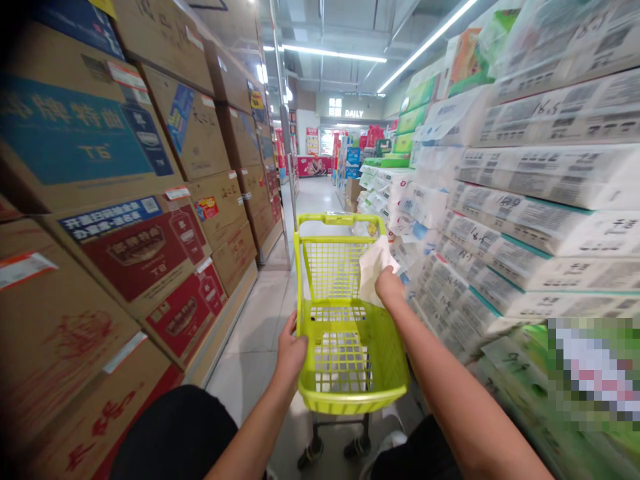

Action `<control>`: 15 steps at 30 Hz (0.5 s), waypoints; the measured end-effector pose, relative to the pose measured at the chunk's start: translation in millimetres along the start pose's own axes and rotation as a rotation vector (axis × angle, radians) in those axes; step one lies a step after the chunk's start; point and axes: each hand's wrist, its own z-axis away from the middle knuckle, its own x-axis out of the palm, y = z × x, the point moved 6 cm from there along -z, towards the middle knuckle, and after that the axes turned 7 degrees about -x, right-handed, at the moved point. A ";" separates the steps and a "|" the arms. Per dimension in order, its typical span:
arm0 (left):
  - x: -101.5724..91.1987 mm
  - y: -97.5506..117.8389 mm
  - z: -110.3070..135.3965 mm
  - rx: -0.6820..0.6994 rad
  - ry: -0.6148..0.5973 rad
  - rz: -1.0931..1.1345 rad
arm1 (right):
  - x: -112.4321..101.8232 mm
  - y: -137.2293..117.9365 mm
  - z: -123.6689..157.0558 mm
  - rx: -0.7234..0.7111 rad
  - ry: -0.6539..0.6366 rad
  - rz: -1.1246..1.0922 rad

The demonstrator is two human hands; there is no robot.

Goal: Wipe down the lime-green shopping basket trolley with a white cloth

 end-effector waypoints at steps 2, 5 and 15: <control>5.3 -2.1 -0.8 0.001 0.010 0.002 | 3.9 14.6 25.4 0.022 -0.034 0.024; 6.5 -0.6 -0.6 -0.027 -0.013 -0.003 | 7.5 31.5 71.4 -0.007 -0.093 0.046; 2.1 16.3 9.8 -0.094 -0.138 -0.009 | 2.6 58.1 136.5 -0.083 -0.132 0.018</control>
